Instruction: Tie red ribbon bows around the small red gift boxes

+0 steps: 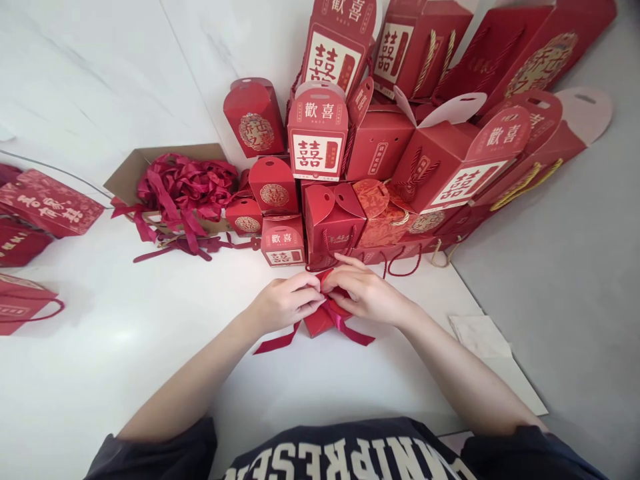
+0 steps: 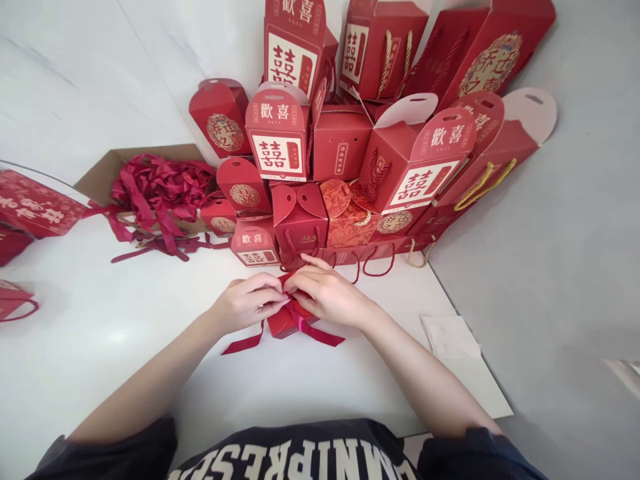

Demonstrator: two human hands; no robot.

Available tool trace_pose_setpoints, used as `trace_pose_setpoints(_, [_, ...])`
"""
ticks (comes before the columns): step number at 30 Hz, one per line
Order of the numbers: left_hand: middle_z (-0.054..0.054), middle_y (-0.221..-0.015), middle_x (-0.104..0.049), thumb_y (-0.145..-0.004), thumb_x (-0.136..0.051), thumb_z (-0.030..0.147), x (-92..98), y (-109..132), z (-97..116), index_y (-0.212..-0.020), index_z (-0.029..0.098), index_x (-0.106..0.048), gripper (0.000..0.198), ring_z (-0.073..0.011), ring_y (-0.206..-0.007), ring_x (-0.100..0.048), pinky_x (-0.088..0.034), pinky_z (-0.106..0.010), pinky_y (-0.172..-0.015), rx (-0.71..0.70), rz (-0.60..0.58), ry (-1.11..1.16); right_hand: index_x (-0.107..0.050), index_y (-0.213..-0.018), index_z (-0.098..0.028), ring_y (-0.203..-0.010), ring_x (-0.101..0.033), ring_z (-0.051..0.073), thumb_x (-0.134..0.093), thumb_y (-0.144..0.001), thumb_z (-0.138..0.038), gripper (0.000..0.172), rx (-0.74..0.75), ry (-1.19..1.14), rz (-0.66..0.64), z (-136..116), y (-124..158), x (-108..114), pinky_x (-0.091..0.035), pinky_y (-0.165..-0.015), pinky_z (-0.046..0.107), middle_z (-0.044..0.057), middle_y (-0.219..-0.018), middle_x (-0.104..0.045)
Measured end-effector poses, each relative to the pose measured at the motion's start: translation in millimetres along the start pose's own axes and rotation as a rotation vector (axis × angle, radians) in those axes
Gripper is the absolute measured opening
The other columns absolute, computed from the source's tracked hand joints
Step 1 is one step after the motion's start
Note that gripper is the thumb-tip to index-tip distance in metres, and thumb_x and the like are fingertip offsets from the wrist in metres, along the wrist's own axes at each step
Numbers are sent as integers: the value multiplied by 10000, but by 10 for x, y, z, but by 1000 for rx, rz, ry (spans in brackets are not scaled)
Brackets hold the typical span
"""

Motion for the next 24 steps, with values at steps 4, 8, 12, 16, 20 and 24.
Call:
trace_pose_setpoints(4, [-24,-933,-645,-855,-629,176,-6,-5,-39,-897,195,-650,51,-83,-738,-636,-517,-189,-676,9,5,58,-575,-1025,-211,-990,-623,162,-483,-880,-92,209,0,69,23,-40,-4,41,-300,-1144,505,36,-1003,-671])
trace_pose_setpoints(8, [-30,-931,-638,-869,-607,189,-9,-6,-64,-891,201,-659,58,-87,-739,-632,-523,-196,-676,27,5,97,-560,-1018,-221,-931,-636,153,-515,-860,-97,206,-29,9,-24,-30,-4,13,-284,-1150,515,14,-974,-672])
trace_pose_setpoints(12, [-33,-927,-640,-863,-618,190,-10,-3,-67,-901,203,-664,61,-92,-736,-631,-524,-203,-673,34,4,116,-572,-978,-214,-898,-627,154,-482,-879,-93,180,-32,37,19,-2,3,54,-304,-1142,497,18,-916,-665])
trace_pose_setpoints(16, [-39,-921,-636,-852,-635,179,-8,-7,-65,-885,186,-668,47,-97,-757,-637,-528,-204,-689,30,8,137,-556,-1102,-216,-1014,-619,183,-535,-848,-100,280,-82,-7,-6,42,11,41,-306,-1133,522,36,-1025,-678])
trace_pose_setpoints(20, [-36,-917,-638,-853,-637,172,-3,-15,-62,-895,185,-675,58,-91,-754,-635,-528,-198,-694,26,8,128,-582,-1074,-236,-932,-652,155,-494,-904,-108,230,-46,-69,24,60,17,30,-280,-1149,524,13,-983,-700])
trace_pose_setpoints(24, [-33,-907,-634,-850,-642,173,-2,-10,-76,-901,188,-683,67,-88,-750,-631,-527,-191,-690,34,10,156,-593,-1035,-234,-935,-636,168,-521,-893,-120,196,-57,-34,58,68,11,71,-305,-1134,499,21,-980,-689])
Point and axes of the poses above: each hand's wrist, its own y-axis away from the middle knuckle, its own x-axis out of the back of the hand, z = x × y, the point moved 5 cm from there along -y, towards the middle knuckle
